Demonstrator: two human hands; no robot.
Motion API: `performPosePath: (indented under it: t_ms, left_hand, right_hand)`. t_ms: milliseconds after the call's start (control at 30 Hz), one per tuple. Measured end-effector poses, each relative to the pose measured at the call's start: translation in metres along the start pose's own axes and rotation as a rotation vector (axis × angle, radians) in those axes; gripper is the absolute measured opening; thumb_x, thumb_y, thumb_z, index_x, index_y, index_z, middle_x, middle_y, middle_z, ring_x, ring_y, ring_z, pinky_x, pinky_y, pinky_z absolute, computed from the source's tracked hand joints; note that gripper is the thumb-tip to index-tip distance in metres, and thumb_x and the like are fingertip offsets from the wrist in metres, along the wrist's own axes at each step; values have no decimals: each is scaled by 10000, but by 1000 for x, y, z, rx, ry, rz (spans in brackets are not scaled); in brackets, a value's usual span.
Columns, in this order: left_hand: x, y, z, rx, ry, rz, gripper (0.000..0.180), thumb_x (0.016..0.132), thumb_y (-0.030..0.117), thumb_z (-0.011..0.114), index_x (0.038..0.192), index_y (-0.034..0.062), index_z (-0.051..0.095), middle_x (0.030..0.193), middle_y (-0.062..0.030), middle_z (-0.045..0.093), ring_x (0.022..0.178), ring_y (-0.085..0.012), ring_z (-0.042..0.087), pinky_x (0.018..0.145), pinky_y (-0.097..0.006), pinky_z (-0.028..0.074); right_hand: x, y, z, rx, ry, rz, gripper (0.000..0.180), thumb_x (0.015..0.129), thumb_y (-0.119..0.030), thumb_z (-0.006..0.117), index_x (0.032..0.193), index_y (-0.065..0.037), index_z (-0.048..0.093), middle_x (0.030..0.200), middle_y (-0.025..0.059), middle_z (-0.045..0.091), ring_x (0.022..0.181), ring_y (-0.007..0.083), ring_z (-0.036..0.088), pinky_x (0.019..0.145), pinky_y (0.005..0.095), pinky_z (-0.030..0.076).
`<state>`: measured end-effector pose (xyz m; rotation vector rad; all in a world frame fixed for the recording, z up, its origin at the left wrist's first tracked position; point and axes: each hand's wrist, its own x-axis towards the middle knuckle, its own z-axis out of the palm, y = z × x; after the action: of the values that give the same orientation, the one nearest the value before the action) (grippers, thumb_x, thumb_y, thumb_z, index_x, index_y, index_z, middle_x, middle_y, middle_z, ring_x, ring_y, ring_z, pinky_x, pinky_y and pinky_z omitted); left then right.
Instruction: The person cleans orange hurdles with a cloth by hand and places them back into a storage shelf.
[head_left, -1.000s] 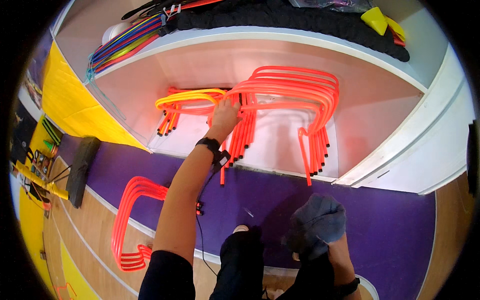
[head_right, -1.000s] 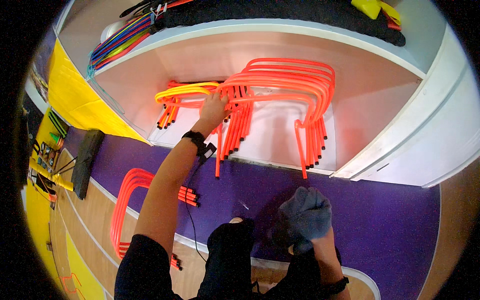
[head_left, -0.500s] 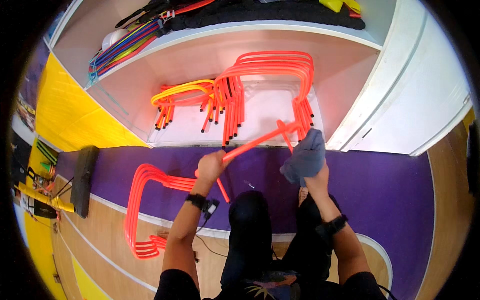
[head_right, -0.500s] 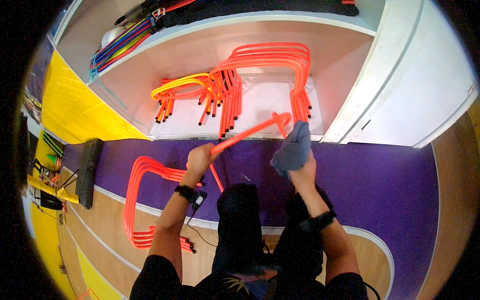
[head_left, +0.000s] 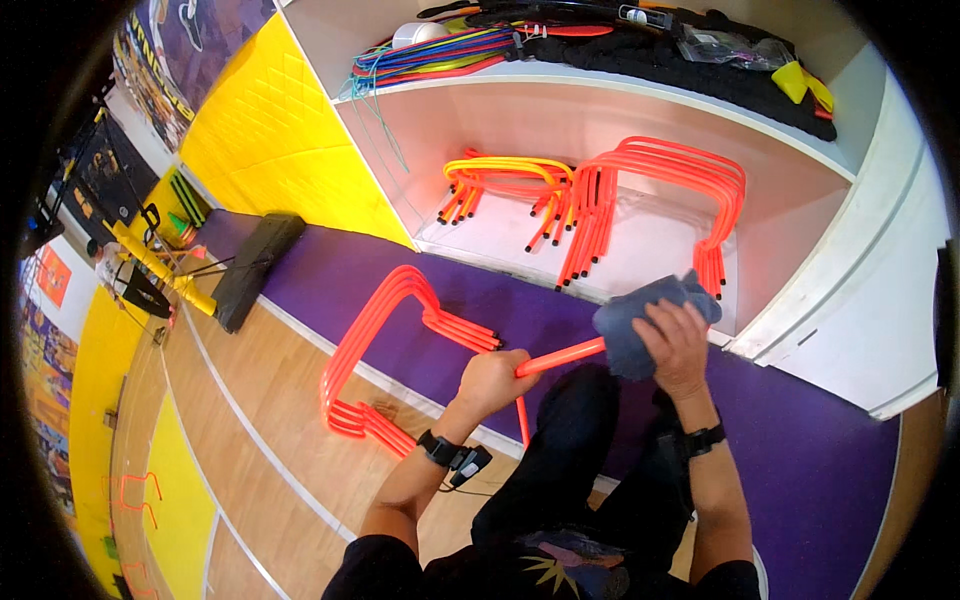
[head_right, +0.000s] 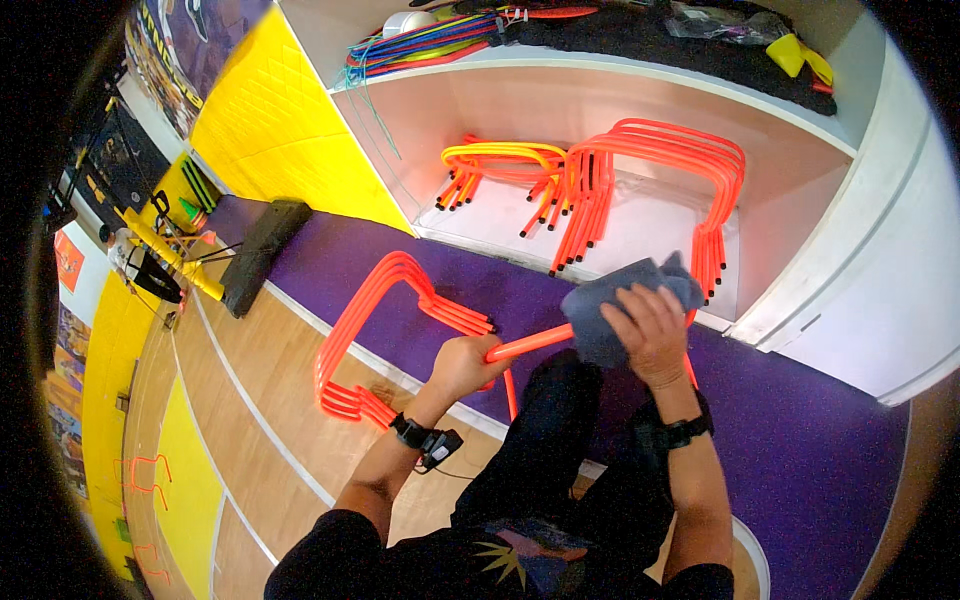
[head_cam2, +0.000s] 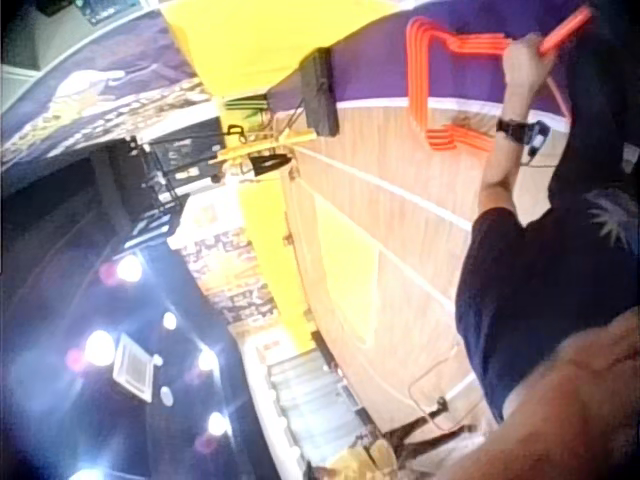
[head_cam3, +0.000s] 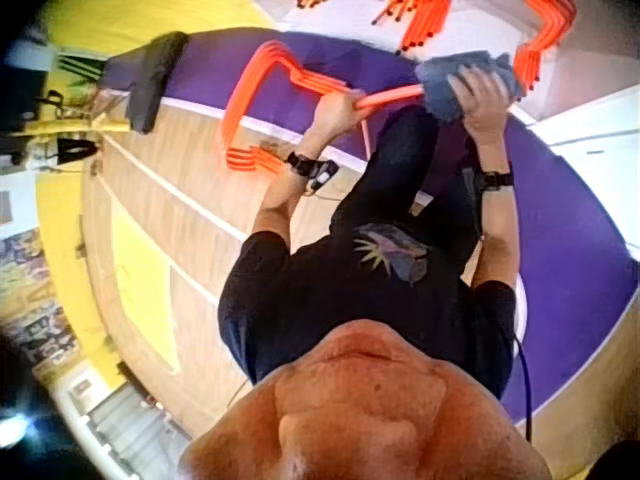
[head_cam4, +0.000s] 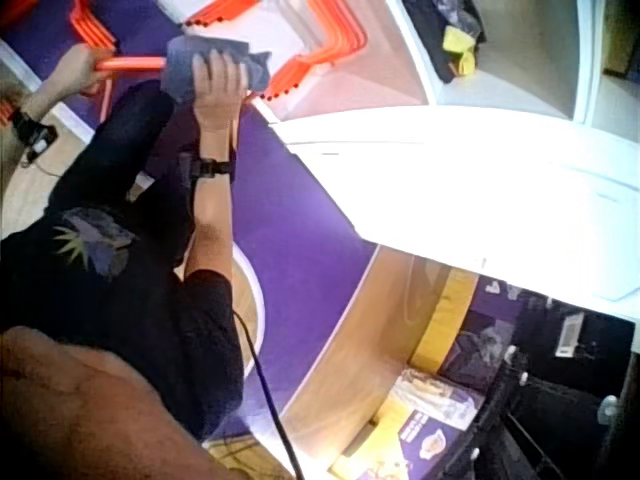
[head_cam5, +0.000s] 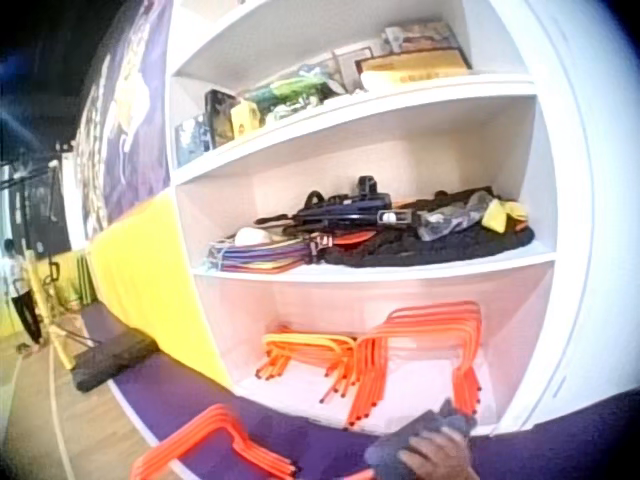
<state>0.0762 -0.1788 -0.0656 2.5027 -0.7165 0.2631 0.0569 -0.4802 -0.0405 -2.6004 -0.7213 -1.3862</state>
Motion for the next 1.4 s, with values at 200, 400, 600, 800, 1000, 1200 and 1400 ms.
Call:
performPosePath:
  t_ms: [200,400,600,800,1000,1200,1400]
  left_hand:
    - [-33,13,-39,-60,-76,-46,260,773,301,703,685,72,618,590,-134,559,547,-324,568,496,-386,431]
    - [-63,36,-43,-89,-95,-165,240,777,259,717,713,43,635,615,-136,576,527,-271,573,502,-353,435]
    - [-80,26,-45,-239,-101,-224,216,763,134,737,674,10,583,554,-45,459,522,-107,430,490,-279,363]
    - [-96,22,-79,-466,-92,-369,237,765,80,737,666,10,534,597,22,424,572,-72,388,515,-251,331]
    - [-102,16,-107,-426,-55,-308,156,770,70,730,710,9,600,614,26,475,598,-68,430,545,-242,367]
    - [-95,11,-140,-232,77,-256,202,712,132,781,731,2,627,591,-17,519,577,-97,470,528,-273,390]
    - [-49,25,-153,146,127,-153,327,718,239,790,694,-23,596,561,-94,481,525,-153,443,493,-319,359]
  right_hand:
    - [-23,20,-19,185,180,143,362,701,-127,646,1060,-102,602,1131,108,593,1032,310,571,902,448,438]
    - [-41,8,-30,289,227,447,534,590,-194,802,1064,-70,590,1103,140,606,978,310,599,827,389,489]
    - [-75,6,-5,444,278,709,474,682,-122,757,1107,-39,563,1091,121,616,982,241,608,864,330,477]
    - [-81,11,-8,487,234,779,505,709,-177,769,1137,-51,532,1044,117,615,975,247,603,871,347,471]
    - [-61,6,-14,281,246,741,531,700,-198,758,1153,-47,526,1054,173,602,1007,328,572,893,408,447]
    - [-78,30,-2,138,121,880,411,726,-215,703,1065,-6,599,933,216,632,893,399,593,804,459,473]
    - [-96,36,9,172,-336,923,409,658,-60,665,1059,-13,604,972,232,618,969,396,577,837,446,467]
